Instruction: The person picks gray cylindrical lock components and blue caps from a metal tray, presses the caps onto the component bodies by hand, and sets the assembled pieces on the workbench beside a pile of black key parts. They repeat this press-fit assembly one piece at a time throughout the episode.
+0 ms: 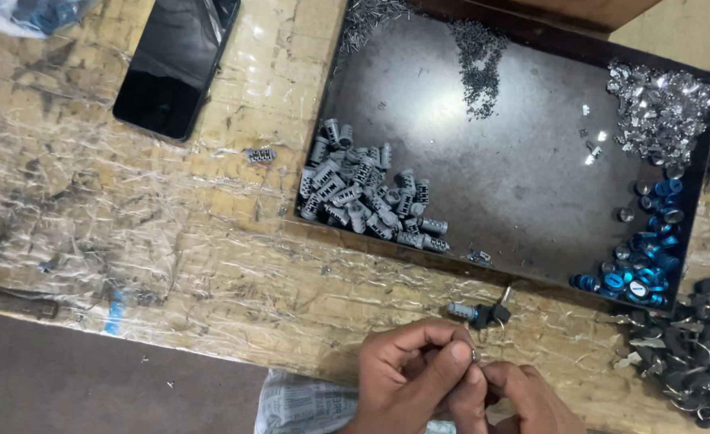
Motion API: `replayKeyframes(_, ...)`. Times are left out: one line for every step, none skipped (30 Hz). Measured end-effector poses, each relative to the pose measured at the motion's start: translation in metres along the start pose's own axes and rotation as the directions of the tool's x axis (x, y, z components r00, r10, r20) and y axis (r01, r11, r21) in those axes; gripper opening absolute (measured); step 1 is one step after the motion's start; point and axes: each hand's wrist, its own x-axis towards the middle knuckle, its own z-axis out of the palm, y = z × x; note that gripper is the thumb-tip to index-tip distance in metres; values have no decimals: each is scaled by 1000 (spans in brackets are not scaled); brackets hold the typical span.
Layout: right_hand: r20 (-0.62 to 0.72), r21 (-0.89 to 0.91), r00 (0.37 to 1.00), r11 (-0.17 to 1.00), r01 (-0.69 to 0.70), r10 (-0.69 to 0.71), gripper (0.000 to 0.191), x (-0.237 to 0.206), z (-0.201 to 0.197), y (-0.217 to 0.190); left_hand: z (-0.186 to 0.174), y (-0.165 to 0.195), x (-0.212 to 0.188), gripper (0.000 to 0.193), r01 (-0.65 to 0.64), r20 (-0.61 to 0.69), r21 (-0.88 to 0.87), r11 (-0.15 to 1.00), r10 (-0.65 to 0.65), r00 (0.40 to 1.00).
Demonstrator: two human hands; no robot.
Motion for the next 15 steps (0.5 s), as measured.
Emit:
replayKeyframes(-73, 72, 995, 995, 70, -65, 24, -2, -1, -4, 1, -2, -2, 11, -33, 16, 4, 999, 33, 999)
replayKeyframes(-152, 140, 981, 980, 145, -123, 25, -4, -1, -9, 2, -3, -3, 10, -67, 31, 9, 998, 66, 997)
replayKeyframes(-234, 201, 957, 954, 222, -173, 26, -6, -2, -12, 2, -3, -5, 10, -74, 23, 16, 997, 73, 997)
replayKeyframes(-164, 173, 983, 979, 111, -82, 28, -8, -3, -15, 1, -3, -6, 10, -79, 16, 22, 997, 79, 997)
replayKeyframes(-98, 136, 995, 991, -2, 16, 30, -9, -5, -16, 1, -3, -7, 9, -83, 9, 28, 996, 82, 997)
replayKeyframes(-37, 92, 993, 989, -113, 116, 31, -10, -7, -17, 1, -3, -8, 10, -82, 21, 31, 996, 82, 996)
replayKeyframes(-35, 80, 998, 995, -54, 57, 30, -11, -8, -18, 0, -2, -9, 10, -83, 33, 33, 996, 82, 996)
replayKeyframes(-33, 68, 999, 998, 3, -1, 30, -10, -10, -19, 0, -2, -9, 11, -83, 46, 35, 996, 81, 996)
replayKeyframes(-30, 56, 998, 997, 61, -59, 29, -10, -12, -20, 0, -2, -10, 10, -83, 45, 44, 996, 81, 996)
replayKeyframes(-58, 85, 997, 995, 49, -44, 29, -10, -13, -22, 0, -2, -10, 10, -83, 43, 53, 995, 81, 996)
replayKeyframes(-85, 114, 996, 993, 38, -28, 30, -10, -12, -24, 0, -2, -11, 9, -83, 40, 60, 995, 81, 996)
replayKeyframes(-112, 142, 994, 989, 27, -11, 31, -10, -12, -26, 1, -1, -11, 9, -77, 34, 77, 994, 75, 997)
replayKeyframes(-150, 139, 987, 987, 82, -61, 26, -9, -11, -28, 0, 1, -10, 9, -72, 29, 93, 993, 69, 997)
replayKeyframes(-187, 134, 976, 981, 138, -111, 21, -9, -9, -30, 1, 2, -10, 9, -66, 23, 109, 992, 64, 998)
replayKeyframes(-223, 126, 961, 973, 193, -162, 17, -7, -7, -31, 0, 6, -9, 9, -37, -1, 84, 996, 38, 999)
